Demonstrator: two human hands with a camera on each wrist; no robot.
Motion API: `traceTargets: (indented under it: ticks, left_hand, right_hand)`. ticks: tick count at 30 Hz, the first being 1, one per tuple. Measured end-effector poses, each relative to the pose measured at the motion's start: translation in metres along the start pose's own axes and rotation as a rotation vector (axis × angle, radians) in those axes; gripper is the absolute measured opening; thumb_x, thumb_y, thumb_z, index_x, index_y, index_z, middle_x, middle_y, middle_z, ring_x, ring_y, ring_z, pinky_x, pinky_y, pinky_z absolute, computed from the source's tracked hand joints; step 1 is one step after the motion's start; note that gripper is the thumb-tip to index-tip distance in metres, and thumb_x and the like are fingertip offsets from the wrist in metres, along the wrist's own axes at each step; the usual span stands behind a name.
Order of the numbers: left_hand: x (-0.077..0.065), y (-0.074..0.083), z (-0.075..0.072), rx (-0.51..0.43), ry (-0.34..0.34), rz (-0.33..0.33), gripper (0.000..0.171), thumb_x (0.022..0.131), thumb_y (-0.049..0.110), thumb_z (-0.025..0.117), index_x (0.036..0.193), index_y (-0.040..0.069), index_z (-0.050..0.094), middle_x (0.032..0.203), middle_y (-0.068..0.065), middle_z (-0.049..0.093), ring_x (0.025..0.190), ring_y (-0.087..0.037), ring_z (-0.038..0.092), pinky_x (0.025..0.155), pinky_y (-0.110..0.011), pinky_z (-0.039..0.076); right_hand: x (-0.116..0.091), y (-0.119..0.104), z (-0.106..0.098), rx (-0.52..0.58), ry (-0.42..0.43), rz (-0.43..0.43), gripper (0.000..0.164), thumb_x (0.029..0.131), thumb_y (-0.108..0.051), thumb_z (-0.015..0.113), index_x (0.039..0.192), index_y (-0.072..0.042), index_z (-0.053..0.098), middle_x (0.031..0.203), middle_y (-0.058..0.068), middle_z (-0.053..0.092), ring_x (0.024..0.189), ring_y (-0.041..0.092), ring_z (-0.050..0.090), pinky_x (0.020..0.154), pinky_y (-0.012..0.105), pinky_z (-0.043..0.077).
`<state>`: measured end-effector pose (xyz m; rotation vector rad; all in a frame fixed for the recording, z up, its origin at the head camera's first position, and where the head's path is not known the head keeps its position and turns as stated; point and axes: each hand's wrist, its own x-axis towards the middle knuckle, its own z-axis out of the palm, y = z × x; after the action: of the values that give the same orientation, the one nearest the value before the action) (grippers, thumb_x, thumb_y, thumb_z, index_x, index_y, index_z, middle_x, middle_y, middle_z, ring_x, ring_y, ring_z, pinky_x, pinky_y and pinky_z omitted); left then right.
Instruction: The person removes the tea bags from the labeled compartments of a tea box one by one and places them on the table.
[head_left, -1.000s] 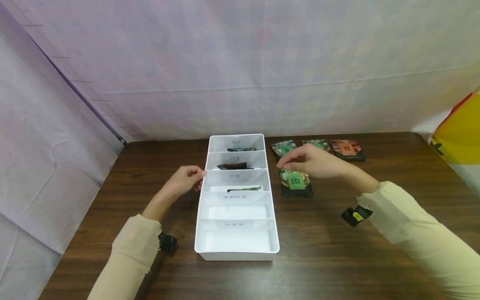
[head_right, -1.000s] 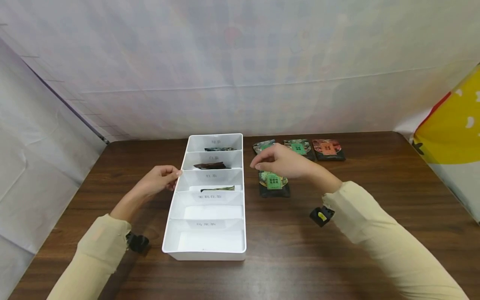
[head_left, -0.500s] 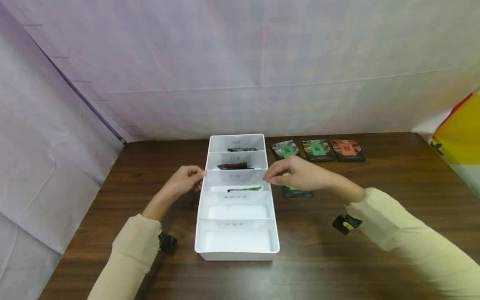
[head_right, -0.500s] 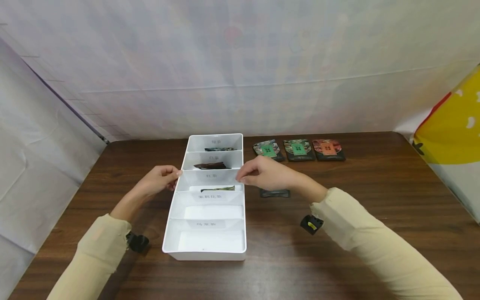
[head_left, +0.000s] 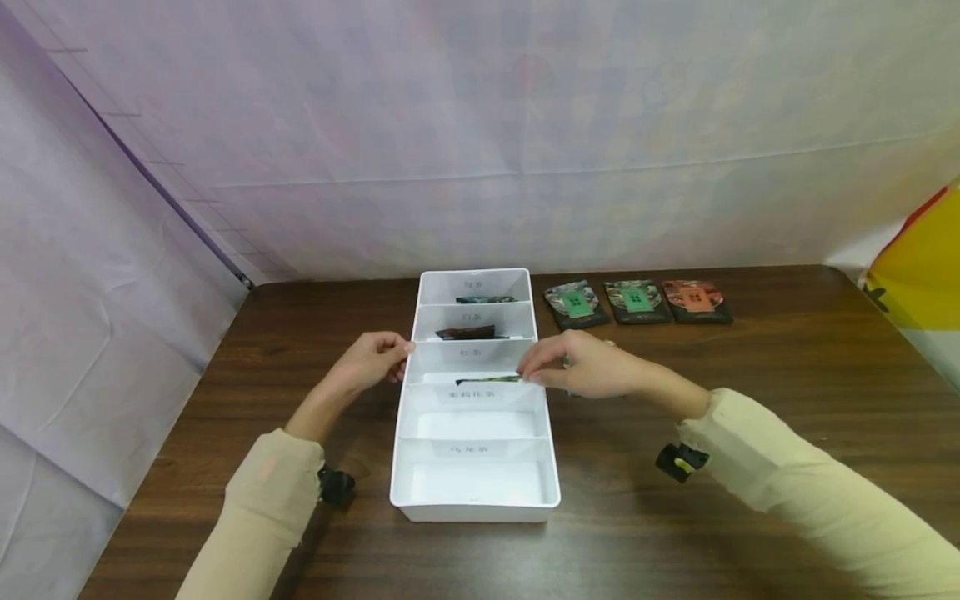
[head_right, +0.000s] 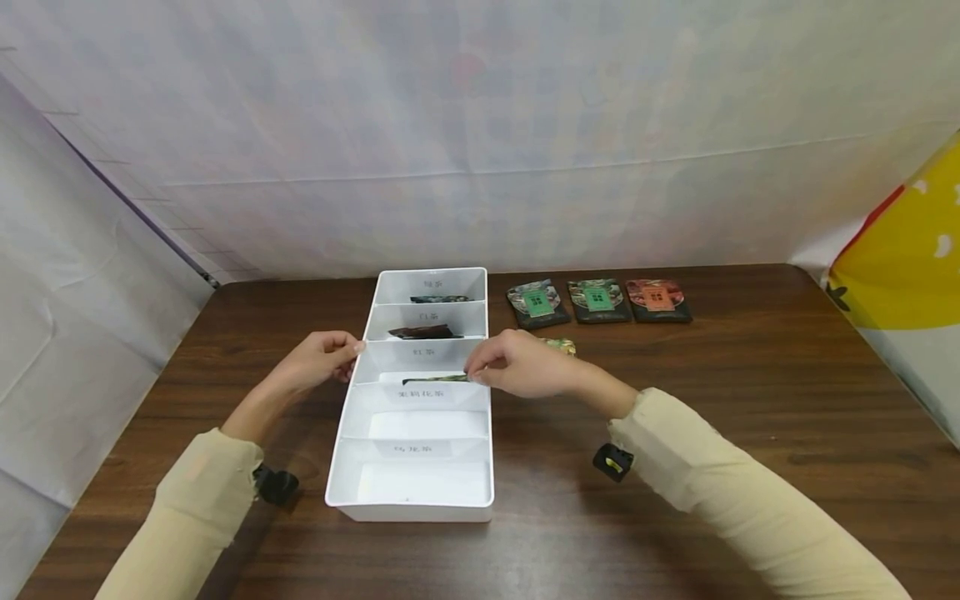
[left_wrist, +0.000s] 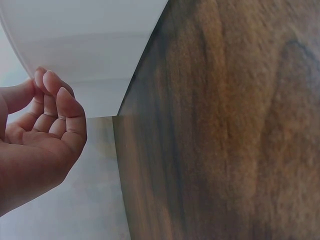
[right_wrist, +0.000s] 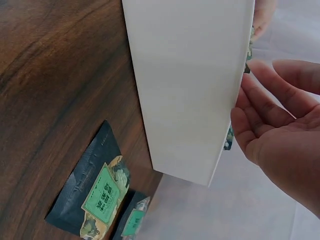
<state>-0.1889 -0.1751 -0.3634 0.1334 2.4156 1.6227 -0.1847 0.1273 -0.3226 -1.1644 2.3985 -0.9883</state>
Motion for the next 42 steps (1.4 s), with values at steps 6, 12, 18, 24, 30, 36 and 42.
traceTargets:
  ticks: [6, 12, 18, 24, 30, 36, 42]
  left_hand:
    - [-0.0016, 0.0009, 0.0002, -0.002, 0.002, -0.002, 0.019, 0.094, 0.005, 0.048, 0.082, -0.008, 0.053, 0.066, -0.010, 0.052, 0.058, -0.012, 0.050, 0.055, -0.023, 0.045]
    - [-0.0008, 0.0006, -0.0001, 0.000, -0.005, 0.002, 0.020, 0.095, 0.006, 0.048, 0.083, -0.009, 0.053, 0.067, -0.010, 0.052, 0.059, -0.012, 0.050, 0.056, -0.023, 0.045]
    - [-0.0005, 0.0002, -0.0001, 0.005, -0.003, 0.002, 0.020, 0.094, 0.006, 0.048, 0.083, -0.009, 0.053, 0.067, -0.009, 0.051, 0.059, -0.012, 0.050, 0.056, -0.023, 0.046]
    - [-0.0002, -0.0004, -0.0001, 0.009, -0.003, 0.004, 0.020, 0.094, 0.006, 0.048, 0.082, -0.009, 0.053, 0.067, -0.009, 0.051, 0.059, -0.012, 0.050, 0.056, -0.024, 0.046]
    - [0.0003, -0.0009, -0.0001, 0.010, -0.004, 0.007, 0.020, 0.094, 0.006, 0.048, 0.082, -0.008, 0.053, 0.067, -0.010, 0.052, 0.059, -0.012, 0.050, 0.057, -0.025, 0.046]
    - [-0.0014, 0.0001, 0.0005, -0.003, -0.001, 0.005, 0.020, 0.094, 0.006, 0.048, 0.082, -0.009, 0.053, 0.066, -0.009, 0.051, 0.058, -0.012, 0.050, 0.056, -0.024, 0.046]
    - [-0.0017, 0.0011, 0.0006, -0.001, 0.000, 0.008, 0.020, 0.095, 0.006, 0.048, 0.083, -0.010, 0.052, 0.064, -0.007, 0.050, 0.058, -0.012, 0.050, 0.056, -0.024, 0.046]
  right_hand:
    - [0.0014, 0.0016, 0.0035, -0.007, 0.000, -0.005, 0.016, 0.088, -0.006, 0.058, 0.100, -0.002, 0.068, 0.106, 0.008, 0.064, 0.103, 0.024, 0.056, 0.086, 0.039, 0.045]
    - [0.0017, 0.0012, 0.0048, -0.012, -0.013, 0.013, 0.016, 0.088, -0.006, 0.058, 0.100, -0.002, 0.068, 0.105, 0.008, 0.064, 0.102, 0.023, 0.057, 0.084, 0.037, 0.046]
    - [0.0016, 0.0006, 0.0056, -0.008, -0.017, 0.006, 0.016, 0.088, -0.005, 0.057, 0.100, -0.001, 0.068, 0.103, 0.008, 0.064, 0.100, 0.023, 0.057, 0.083, 0.036, 0.047]
    - [0.0012, 0.0022, 0.0062, -0.013, -0.015, -0.014, 0.016, 0.088, -0.004, 0.057, 0.099, 0.000, 0.068, 0.102, 0.008, 0.065, 0.099, 0.023, 0.058, 0.083, 0.035, 0.047]
    - [0.0012, 0.0046, 0.0061, -0.013, -0.007, -0.039, 0.016, 0.089, -0.002, 0.056, 0.098, 0.000, 0.068, 0.101, 0.009, 0.065, 0.097, 0.024, 0.059, 0.082, 0.036, 0.048]
    - [0.0004, 0.0027, 0.0044, 0.000, 0.009, -0.033, 0.015, 0.088, -0.001, 0.056, 0.098, 0.001, 0.068, 0.102, 0.010, 0.065, 0.099, 0.024, 0.058, 0.082, 0.036, 0.048]
    - [-0.0001, -0.0004, 0.0016, 0.015, 0.023, 0.000, 0.015, 0.087, -0.002, 0.057, 0.098, 0.000, 0.068, 0.103, 0.009, 0.065, 0.100, 0.023, 0.058, 0.082, 0.036, 0.047]
